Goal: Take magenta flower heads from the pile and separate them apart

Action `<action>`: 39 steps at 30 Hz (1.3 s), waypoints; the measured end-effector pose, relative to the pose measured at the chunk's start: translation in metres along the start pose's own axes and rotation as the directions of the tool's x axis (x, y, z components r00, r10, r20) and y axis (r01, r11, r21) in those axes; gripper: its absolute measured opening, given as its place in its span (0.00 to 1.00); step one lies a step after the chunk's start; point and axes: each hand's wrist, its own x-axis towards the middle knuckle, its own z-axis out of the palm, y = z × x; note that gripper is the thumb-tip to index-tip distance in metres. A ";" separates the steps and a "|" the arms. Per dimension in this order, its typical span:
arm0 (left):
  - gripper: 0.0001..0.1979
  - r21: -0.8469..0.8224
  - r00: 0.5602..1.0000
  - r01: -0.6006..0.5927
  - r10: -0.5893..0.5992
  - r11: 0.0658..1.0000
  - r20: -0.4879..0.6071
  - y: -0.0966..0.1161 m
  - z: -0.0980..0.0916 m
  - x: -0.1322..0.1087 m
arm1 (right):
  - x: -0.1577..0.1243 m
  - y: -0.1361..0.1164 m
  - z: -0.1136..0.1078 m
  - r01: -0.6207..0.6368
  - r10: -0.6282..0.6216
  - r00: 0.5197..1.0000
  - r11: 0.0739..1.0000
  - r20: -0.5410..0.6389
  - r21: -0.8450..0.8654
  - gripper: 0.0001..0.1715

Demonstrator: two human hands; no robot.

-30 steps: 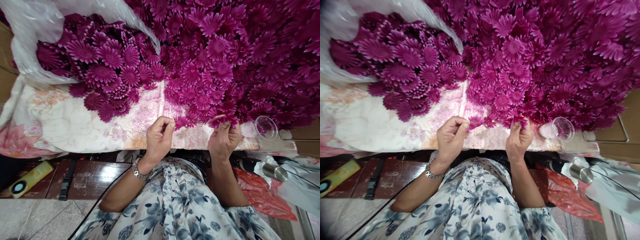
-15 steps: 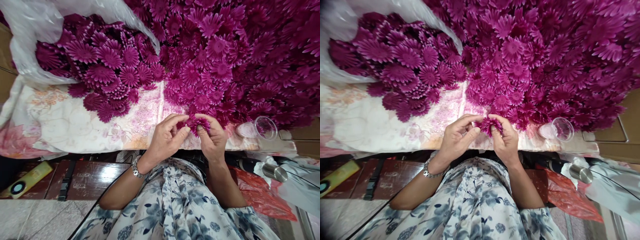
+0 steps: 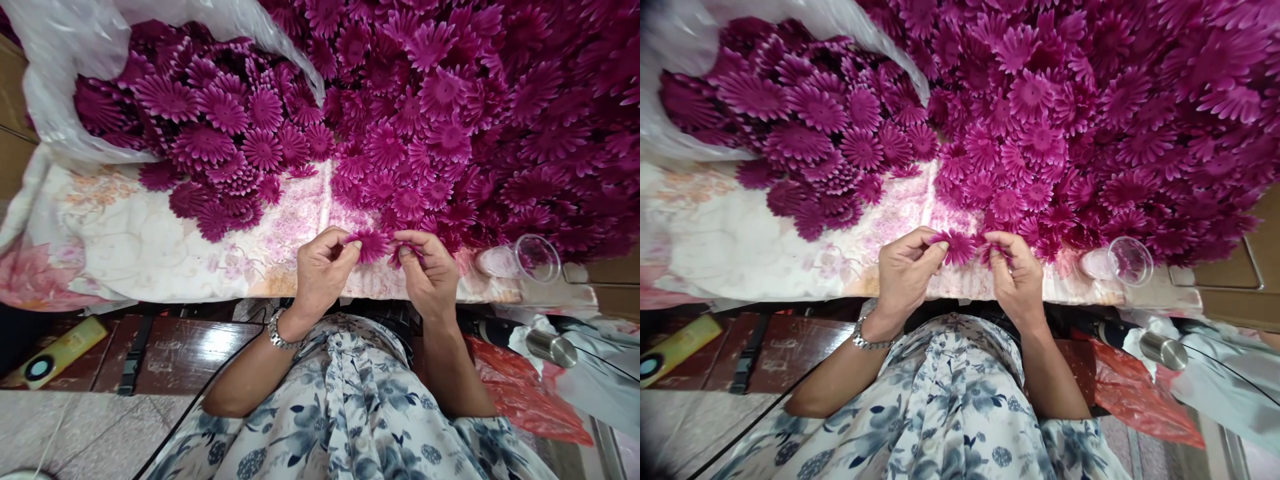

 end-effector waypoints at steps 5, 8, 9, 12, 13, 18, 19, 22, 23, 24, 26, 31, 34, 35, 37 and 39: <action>0.06 -0.027 0.997 0.083 -0.082 0.996 0.009 -0.005 -0.001 0.001 | 0.002 0.010 -0.008 -0.019 0.006 0.996 0.987 -0.084 -0.158 0.11; 0.08 -0.058 0.995 0.092 -0.090 0.994 0.040 -0.006 -0.001 -0.001 | 0.002 0.011 -0.010 0.003 -0.040 0.992 0.955 -0.120 -0.297 0.13; 0.09 -0.064 0.994 0.096 -0.093 0.993 0.050 -0.006 -0.002 -0.002 | 0.002 0.011 -0.011 0.017 -0.062 0.991 0.937 -0.120 -0.348 0.13; 0.14 -0.059 0.994 0.089 -0.084 0.994 0.069 -0.007 -0.003 -0.004 | 0.004 0.007 -0.012 0.077 -0.150 0.982 0.868 -0.111 -0.491 0.15; 0.14 -0.052 0.994 0.081 -0.077 0.995 0.078 -0.007 -0.004 -0.005 | 0.004 0.006 -0.013 0.103 -0.184 0.978 0.838 -0.100 -0.536 0.17; 0.16 -0.030 0.992 0.042 -0.039 0.999 0.121 -0.005 -0.005 -0.004 | 0.008 0.005 -0.018 0.271 -0.342 0.939 0.681 0.031 -0.680 0.14; 0.17 -0.033 0.992 0.029 -0.025 0.999 0.128 -0.005 -0.005 -0.004 | 0.009 0.004 -0.018 0.288 -0.363 0.931 0.659 0.041 -0.695 0.15; 0.17 -0.095 0.990 -0.003 0.017 0.995 0.138 -0.006 -0.004 -0.003 | 0.010 -0.001 -0.017 0.312 -0.411 0.911 0.668 0.013 -0.676 0.23; 0.17 -0.131 0.989 0.004 0.016 0.991 0.147 -0.007 -0.003 -0.003 | 0.010 -0.003 -0.016 0.327 -0.410 0.912 0.699 0.018 -0.636 0.23; 0.16 -0.167 0.987 0.024 0.003 0.986 0.162 -0.007 -0.003 -0.003 | 0.010 -0.006 -0.014 0.345 -0.399 0.916 0.739 0.037 -0.578 0.22; 0.15 -0.221 0.979 0.090 -0.045 0.971 0.200 -0.009 -0.003 -0.004 | 0.009 -0.013 -0.009 0.366 -0.355 0.928 0.822 0.109 -0.437 0.18; 0.14 -0.280 0.956 0.188 -0.109 0.941 0.274 -0.006 -0.006 -0.006 | 0.009 -0.024 -0.001 0.312 -0.275 0.932 0.940 0.235 -0.137 0.10; 0.13 -0.302 0.955 0.192 -0.107 0.934 0.276 -0.005 -0.007 -0.007 | 0.009 -0.022 -0.001 0.273 -0.259 0.928 0.962 0.268 -0.018 0.05; 0.13 -0.304 0.958 0.187 -0.105 0.934 0.267 -0.005 -0.008 -0.007 | 0.009 -0.021 -0.001 0.267 -0.257 0.928 0.964 0.268 -0.001 0.04; 0.13 -0.294 0.961 0.182 -0.106 0.938 0.257 -0.006 -0.008 -0.008 | 0.007 -0.017 -0.001 0.275 -0.266 0.930 0.961 0.254 0.001 0.04; 0.13 -0.283 0.960 0.183 -0.110 0.941 0.257 -0.006 -0.007 -0.009 | 0.006 -0.015 0.000 0.294 -0.280 0.932 0.955 0.230 -0.030 0.03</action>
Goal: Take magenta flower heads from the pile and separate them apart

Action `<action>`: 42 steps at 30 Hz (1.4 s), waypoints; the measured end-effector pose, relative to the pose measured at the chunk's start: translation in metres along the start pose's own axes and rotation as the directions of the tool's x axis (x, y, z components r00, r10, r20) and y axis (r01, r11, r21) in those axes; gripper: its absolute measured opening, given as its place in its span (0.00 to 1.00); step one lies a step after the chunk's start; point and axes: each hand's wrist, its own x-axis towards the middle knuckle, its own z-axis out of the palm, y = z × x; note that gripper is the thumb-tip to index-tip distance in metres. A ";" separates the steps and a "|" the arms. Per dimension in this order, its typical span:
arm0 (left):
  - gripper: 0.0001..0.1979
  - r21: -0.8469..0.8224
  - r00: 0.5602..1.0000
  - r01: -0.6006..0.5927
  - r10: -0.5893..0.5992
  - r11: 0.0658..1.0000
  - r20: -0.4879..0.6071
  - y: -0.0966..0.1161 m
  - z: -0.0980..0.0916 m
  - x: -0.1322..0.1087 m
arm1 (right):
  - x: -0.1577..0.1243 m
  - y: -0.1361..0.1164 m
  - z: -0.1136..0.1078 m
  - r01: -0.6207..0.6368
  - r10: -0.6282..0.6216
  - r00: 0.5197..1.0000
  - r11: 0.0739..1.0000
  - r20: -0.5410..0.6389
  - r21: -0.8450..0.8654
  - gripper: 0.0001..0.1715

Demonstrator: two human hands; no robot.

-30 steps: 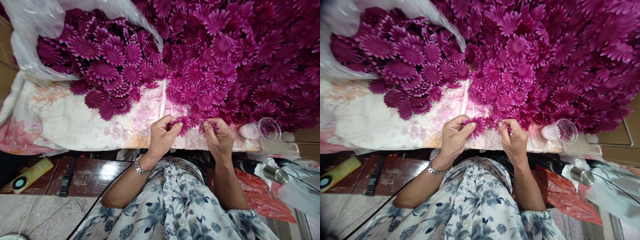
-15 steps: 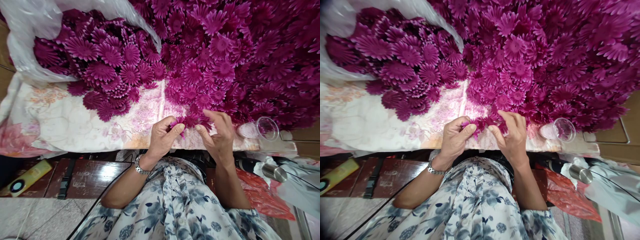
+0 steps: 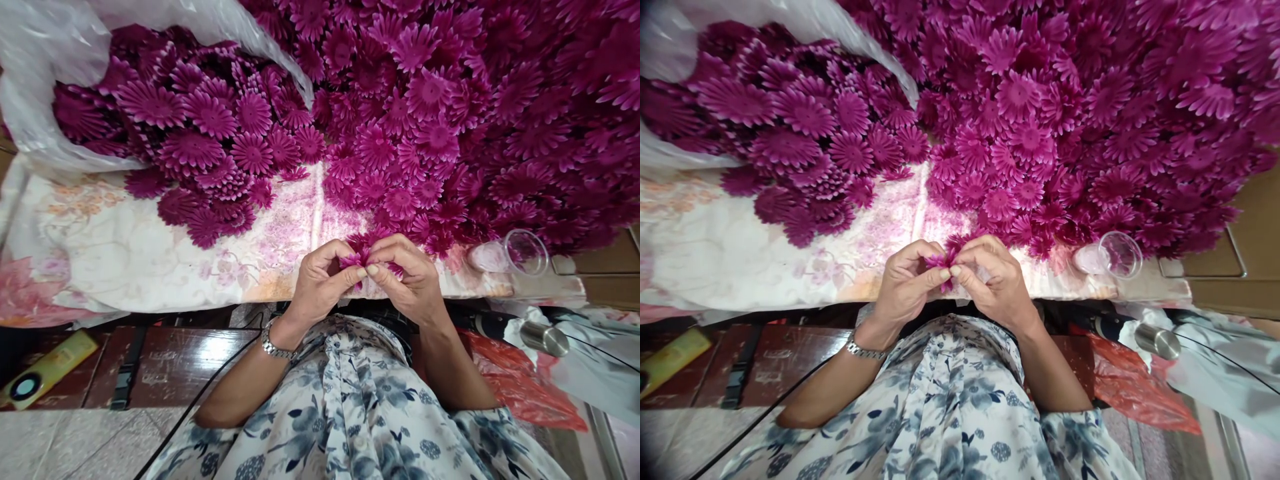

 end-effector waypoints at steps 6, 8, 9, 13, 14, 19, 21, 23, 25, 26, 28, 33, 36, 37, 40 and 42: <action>0.12 0.054 1.000 0.001 -0.001 0.999 0.012 0.002 0.001 -0.001 | -0.003 0.000 0.003 0.047 -0.048 0.999 0.996 -0.011 -0.072 0.01; 0.11 0.074 1.000 0.003 -0.004 0.997 0.014 0.003 0.001 -0.001 | -0.003 0.001 0.004 0.100 -0.104 0.994 0.986 -0.026 -0.132 0.02; 0.11 0.078 1.000 0.008 -0.009 0.997 0.018 0.002 0.000 -0.002 | -0.003 0.001 0.005 0.125 -0.133 0.991 0.978 -0.036 -0.169 0.03; 0.09 0.072 0.998 0.045 -0.048 0.996 0.044 0.001 -0.003 -0.004 | -0.005 0.002 0.009 0.192 -0.217 0.974 0.937 -0.057 -0.291 0.06; 0.09 0.064 0.997 0.062 -0.065 0.996 0.045 0.001 -0.004 -0.005 | -0.005 0.003 0.010 0.209 -0.238 0.970 0.928 -0.058 -0.308 0.07; 0.09 -0.053 0.969 0.246 -0.247 0.968 -0.015 0.006 0.001 -0.004 | -0.007 0.006 0.012 0.306 -0.342 0.939 0.865 -0.022 -0.398 0.10; 0.07 -0.095 0.949 0.307 -0.312 0.947 -0.043 0.010 0.004 -0.004 | -0.009 0.008 0.012 0.344 -0.381 0.924 0.836 -0.002 -0.428 0.10; 0.05 -0.133 0.942 0.308 -0.322 0.942 -0.097 0.014 0.006 -0.003 | -0.012 0.008 0.011 0.378 -0.423 0.906 0.818 -0.007 -0.433 0.09; 0.03 -0.173 0.940 0.257 -0.288 0.951 -0.182 0.018 0.006 -0.002 | -0.016 0.009 0.009 0.398 -0.452 0.891 0.816 -0.033 -0.419 0.09; 0.03 -0.181 0.940 0.218 -0.257 0.959 -0.226 0.020 0.006 -0.002 | -0.018 0.008 0.007 0.401 -0.459 0.887 0.823 -0.055 -0.402 0.10; 0.04 -0.150 0.935 0.122 -0.164 0.981 -0.315 0.022 0.006 0.001 | -0.021 0.009 0.002 0.371 -0.442 0.884 0.860 -0.150 -0.350 0.11; 0.05 0.195 0.968 0.075 -0.025 0.978 -0.249 0.019 0.000 0.013 | -0.016 0.011 -0.016 0.137 -0.251 0.908 0.934 -0.336 -0.329 0.08; 0.02 0.548 0.995 0.031 0.029 0.836 -0.099 0.017 -0.002 0.018 | -0.012 0.013 -0.025 -0.008 -0.112 0.970 0.873 -0.217 -0.487 0.05; 0.03 0.638 0.994 -0.004 0.070 0.770 -0.078 0.017 -0.002 0.019 | -0.012 0.014 -0.027 -0.048 -0.074 0.976 0.842 -0.205 -0.537 0.05; 0.14 0.789 0.985 -0.111 0.170 0.604 0.009 0.017 -0.002 0.019 | -0.017 0.017 -0.029 -0.115 0.012 0.986 0.767 -0.165 -0.631 0.16; 0.19 0.829 0.979 -0.191 0.166 0.526 0.120 0.017 -0.001 0.017 | -0.021 0.018 -0.025 -0.112 0.072 0.993 0.763 -0.088 -0.636 0.23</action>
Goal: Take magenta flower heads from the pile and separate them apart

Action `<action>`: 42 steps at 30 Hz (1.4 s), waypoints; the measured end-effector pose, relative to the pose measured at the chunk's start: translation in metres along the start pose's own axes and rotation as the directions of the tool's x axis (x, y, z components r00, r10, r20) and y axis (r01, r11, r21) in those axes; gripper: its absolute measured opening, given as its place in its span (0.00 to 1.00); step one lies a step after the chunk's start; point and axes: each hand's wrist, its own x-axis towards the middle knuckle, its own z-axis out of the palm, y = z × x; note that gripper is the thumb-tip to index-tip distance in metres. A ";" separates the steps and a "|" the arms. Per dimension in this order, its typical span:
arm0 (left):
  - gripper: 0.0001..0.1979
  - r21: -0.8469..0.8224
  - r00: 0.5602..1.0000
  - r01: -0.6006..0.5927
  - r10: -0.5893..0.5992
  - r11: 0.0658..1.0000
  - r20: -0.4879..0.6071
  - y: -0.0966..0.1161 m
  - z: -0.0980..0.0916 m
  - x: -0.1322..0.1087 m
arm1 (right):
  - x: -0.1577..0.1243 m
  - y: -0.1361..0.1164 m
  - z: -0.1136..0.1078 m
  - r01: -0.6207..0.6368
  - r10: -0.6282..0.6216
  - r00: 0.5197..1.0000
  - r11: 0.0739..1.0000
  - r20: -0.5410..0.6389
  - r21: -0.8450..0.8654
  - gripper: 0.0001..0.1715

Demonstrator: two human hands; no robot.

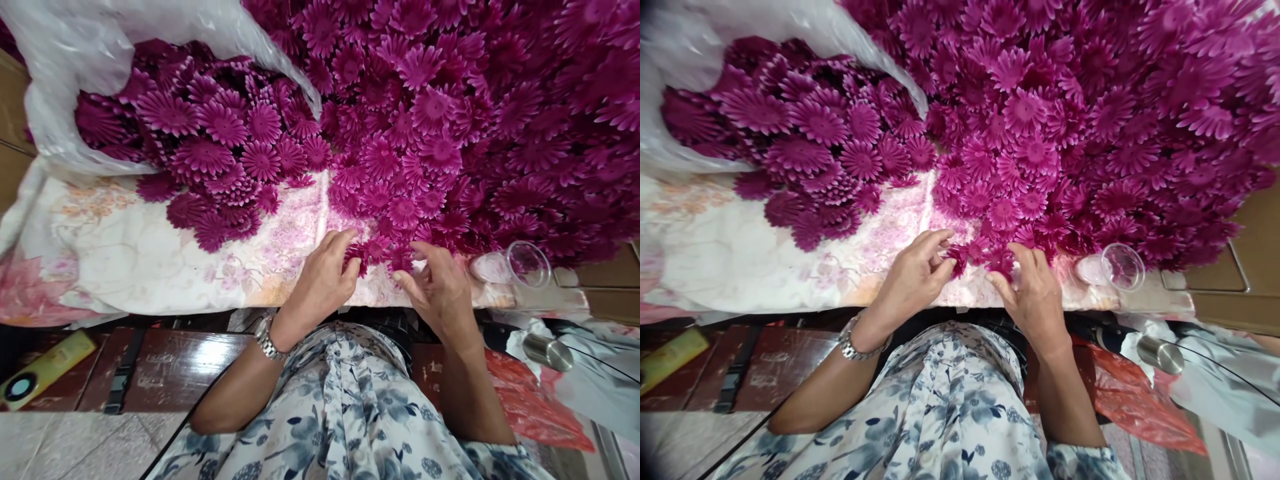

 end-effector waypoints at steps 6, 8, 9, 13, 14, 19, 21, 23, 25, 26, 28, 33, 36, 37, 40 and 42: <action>0.21 0.118 0.974 -0.163 0.141 0.979 0.179 0.003 0.008 0.002 | 0.001 -0.012 0.015 0.053 -0.059 0.996 0.993 0.061 0.103 0.21; 0.19 0.093 0.968 -0.180 0.159 0.979 0.194 0.004 0.010 0.003 | 0.004 -0.014 0.019 0.058 -0.068 0.996 0.988 0.066 0.146 0.23; 0.18 0.070 0.968 -0.187 0.171 0.980 0.186 0.004 0.012 0.002 | 0.005 -0.015 0.020 0.058 -0.072 0.994 0.983 0.076 0.171 0.24; 0.15 -0.065 0.974 -0.204 0.209 0.977 0.082 0.005 0.014 -0.001 | 0.006 -0.021 0.024 0.091 -0.113 0.992 0.954 0.062 0.286 0.26; 0.14 -0.101 0.975 -0.210 0.216 0.972 0.047 0.007 0.013 -0.002 | 0.006 -0.023 0.023 0.111 -0.123 0.992 0.948 0.023 0.299 0.25; 0.14 -0.225 0.949 -0.316 0.306 0.922 -0.081 0.025 0.010 0.000 | 0.016 -0.027 0.008 0.216 -0.165 0.955 0.957 -0.248 0.193 0.22; 0.18 -0.276 0.927 -0.374 0.358 0.886 -0.107 0.033 0.007 0.006 | 0.027 -0.019 -0.004 0.222 -0.181 0.919 0.972 -0.351 0.081 0.21; 0.21 -0.351 0.923 -0.385 0.356 0.854 -0.147 0.037 0.005 0.011 | 0.039 -0.007 -0.015 0.160 -0.163 0.887 0.986 -0.433 -0.044 0.18; 0.21 -0.424 0.940 -0.341 0.291 0.839 -0.179 0.035 0.004 0.014 | 0.048 0.008 -0.021 0.021 -0.088 0.900 0.987 -0.428 -0.160 0.19; 0.20 -0.449 0.952 -0.303 0.246 0.841 -0.181 0.033 0.003 0.014 | 0.051 0.014 -0.023 -0.051 -0.038 0.916 0.976 -0.399 -0.212 0.21; 0.17 -0.470 0.973 -0.219 0.158 0.855 -0.167 0.024 0.001 0.011 | 0.052 0.024 -0.023 -0.145 0.042 0.942 0.945 -0.334 -0.293 0.25; 0.10 -0.456 0.984 -0.053 -0.031 0.889 -0.175 0.003 -0.010 -0.006 | 0.039 0.034 -0.018 -0.104 0.002 0.944 0.951 -0.329 -0.293 0.20; 0.09 -0.460 0.963 -0.002 -0.122 0.888 -0.240 -0.005 -0.022 -0.016 | 0.034 0.034 -0.019 -0.027 -0.095 0.907 0.959 -0.409 -0.282 0.17; 0.09 -0.460 0.955 0.002 -0.137 0.888 -0.262 -0.008 -0.026 -0.019 | 0.033 0.033 -0.020 -0.005 -0.126 0.886 0.960 -0.447 -0.280 0.17; 0.08 -0.431 0.929 0.002 -0.162 0.903 -0.334 -0.019 -0.038 -0.025 | 0.035 0.021 -0.020 0.091 -0.197 0.841 0.969 -0.504 -0.228 0.17; 0.08 -0.391 0.902 0.010 -0.177 0.920 -0.394 -0.030 -0.045 -0.029 | 0.039 0.006 -0.016 0.195 -0.248 0.849 0.968 -0.466 -0.159 0.17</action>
